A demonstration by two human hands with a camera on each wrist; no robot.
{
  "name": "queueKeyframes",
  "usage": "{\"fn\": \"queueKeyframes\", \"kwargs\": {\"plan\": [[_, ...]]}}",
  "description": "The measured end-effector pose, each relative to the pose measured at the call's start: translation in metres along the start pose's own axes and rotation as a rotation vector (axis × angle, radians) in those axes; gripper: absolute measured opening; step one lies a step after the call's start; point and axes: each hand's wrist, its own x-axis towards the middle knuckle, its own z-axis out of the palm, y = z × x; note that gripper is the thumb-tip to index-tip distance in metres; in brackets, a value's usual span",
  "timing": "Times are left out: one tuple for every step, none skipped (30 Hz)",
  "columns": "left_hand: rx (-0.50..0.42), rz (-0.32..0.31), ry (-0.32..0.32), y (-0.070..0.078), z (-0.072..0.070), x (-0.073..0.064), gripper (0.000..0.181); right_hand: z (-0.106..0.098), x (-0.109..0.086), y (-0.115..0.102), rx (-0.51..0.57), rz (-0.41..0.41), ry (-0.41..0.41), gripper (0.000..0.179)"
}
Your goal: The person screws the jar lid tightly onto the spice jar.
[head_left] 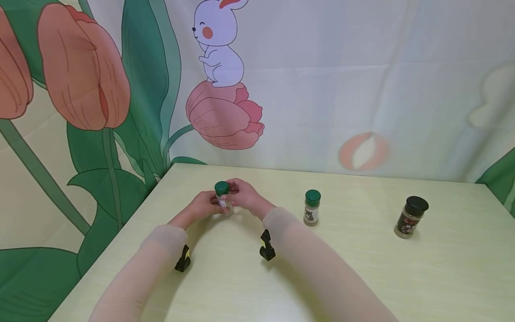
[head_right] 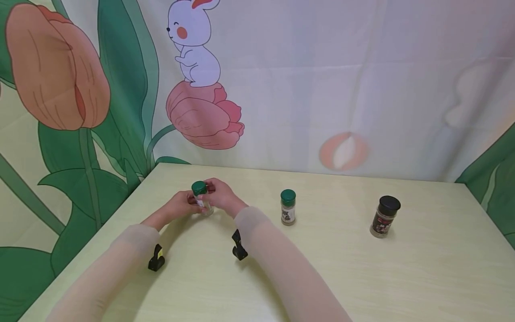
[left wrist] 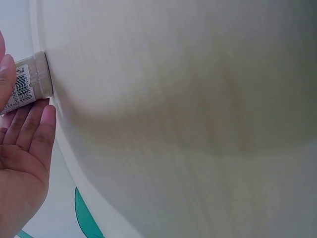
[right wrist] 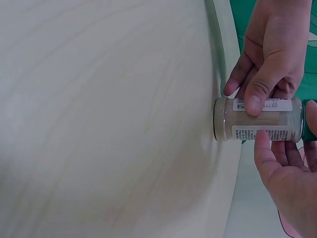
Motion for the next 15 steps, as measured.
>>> {"fn": "queueKeyframes", "kwargs": {"plan": [[0.003, 0.004, -0.001, -0.0003, 0.0002, 0.0, 0.043, 0.0003, 0.0002, 0.0005, 0.0, -0.001, 0.003, 0.049], [-0.002, 0.006, -0.002, -0.0006, 0.0004, 0.0001, 0.043, 0.0007, 0.0002, 0.0008, 0.0, -0.001, 0.008, 0.048], [-0.004, 0.009, -0.005, -0.0008, 0.0004, -0.0001, 0.042, 0.0011, 0.0002, 0.001, -0.001, -0.002, 0.011, 0.048], [-0.007, 0.012, -0.007, -0.001, 0.0001, -0.0002, 0.042, 0.0014, -0.0001, 0.0009, 0.002, -0.001, 0.013, 0.048], [-0.006, 0.019, -0.01, -0.0013, -0.0005, -0.0005, 0.043, 0.0018, -0.0003, 0.0009, 0.003, -0.002, 0.017, 0.047], [-0.012, 0.024, -0.012, -0.0014, -0.0011, -0.0009, 0.043, 0.0022, -0.0007, 0.0007, 0.006, -0.004, 0.022, 0.047], [-0.013, 0.033, -0.014, -0.0015, -0.0019, -0.001, 0.044, 0.0028, -0.001, 0.0007, 0.007, -0.007, 0.029, 0.047], [-0.015, 0.054, -0.014, -0.0025, -0.003, -0.001, 0.045, 0.0034, -0.0012, 0.0008, 0.008, -0.009, 0.036, 0.047], [-0.014, 0.063, -0.015, -0.0026, -0.0038, -0.0013, 0.045, 0.0039, -0.0013, 0.001, 0.011, -0.014, 0.042, 0.047], [-0.015, 0.07, -0.015, -0.0026, -0.0044, -0.0014, 0.046, 0.0045, -0.0013, 0.0013, 0.012, -0.019, 0.049, 0.047], [-0.015, 0.075, -0.015, -0.0025, -0.0048, -0.0017, 0.046, 0.005, -0.0011, 0.0017, 0.012, -0.023, 0.057, 0.047], [-0.017, 0.074, -0.014, -0.0019, -0.0047, -0.002, 0.046, 0.0056, -0.001, 0.0023, 0.012, -0.028, 0.064, 0.047], [-0.017, 0.071, -0.012, -0.0016, -0.0044, -0.0022, 0.045, 0.0062, -0.0008, 0.0028, 0.011, -0.034, 0.069, 0.047], [-0.017, 0.06, -0.011, -0.0011, -0.0038, -0.0026, 0.045, 0.0067, -0.0007, 0.0033, 0.011, -0.037, 0.073, 0.046], [-0.02, 0.036, -0.009, 0.0002, -0.0026, -0.003, 0.044, 0.0072, -0.0007, 0.0038, 0.012, -0.039, 0.074, 0.046]]}}
